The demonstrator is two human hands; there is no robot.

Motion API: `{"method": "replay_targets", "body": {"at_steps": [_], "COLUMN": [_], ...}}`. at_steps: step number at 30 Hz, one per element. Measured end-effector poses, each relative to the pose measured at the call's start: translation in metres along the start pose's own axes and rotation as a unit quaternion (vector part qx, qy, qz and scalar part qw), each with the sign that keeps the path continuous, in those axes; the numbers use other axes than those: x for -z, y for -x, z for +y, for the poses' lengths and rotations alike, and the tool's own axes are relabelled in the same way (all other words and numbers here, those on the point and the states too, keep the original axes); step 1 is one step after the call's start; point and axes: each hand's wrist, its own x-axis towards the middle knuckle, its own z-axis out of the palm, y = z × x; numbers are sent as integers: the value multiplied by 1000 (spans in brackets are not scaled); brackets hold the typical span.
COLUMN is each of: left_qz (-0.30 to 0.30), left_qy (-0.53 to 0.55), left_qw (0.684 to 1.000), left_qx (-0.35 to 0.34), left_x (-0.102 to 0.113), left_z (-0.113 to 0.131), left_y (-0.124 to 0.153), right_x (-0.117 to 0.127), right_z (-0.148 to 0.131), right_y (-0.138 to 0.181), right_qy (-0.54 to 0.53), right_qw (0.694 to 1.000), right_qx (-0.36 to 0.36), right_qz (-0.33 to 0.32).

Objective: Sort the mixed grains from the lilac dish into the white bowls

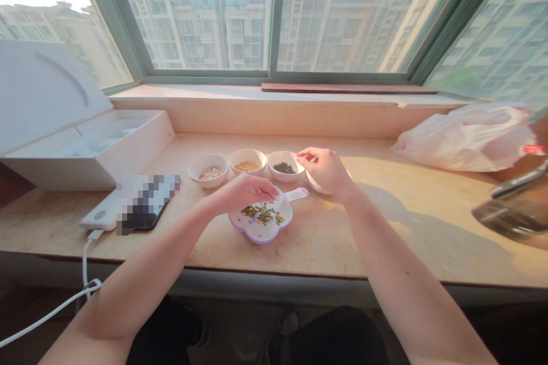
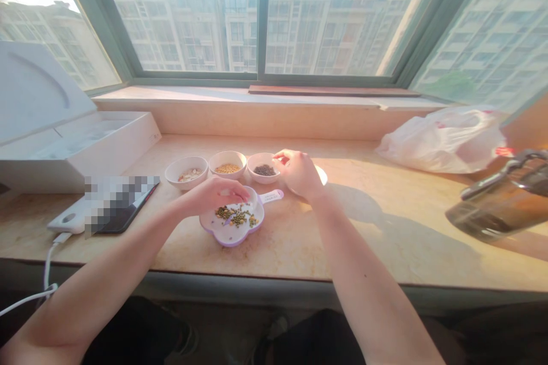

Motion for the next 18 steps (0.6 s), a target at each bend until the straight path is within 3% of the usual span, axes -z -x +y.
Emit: {"method": "replay_targets", "body": {"at_steps": [4, 9, 15, 18], "left_qz": [41, 68, 96, 114], "left_qy": [200, 333, 364, 360], "left_qw": [978, 939, 923, 922], "left_qx": [34, 60, 83, 86], "left_x": [0, 1, -1, -2], "left_z": [1, -4, -7, -7], "left_y": [-2, -5, -8, -8], "right_x": [-5, -8, -15, -24], "right_z": [-9, -16, -25, -27], "right_y": [5, 11, 17, 20], "right_qy": [-52, -105, -219, -231], "right_qw": [998, 993, 963, 958], "right_qx": [15, 28, 67, 84], "right_qz": [-19, -55, -142, -145]}}
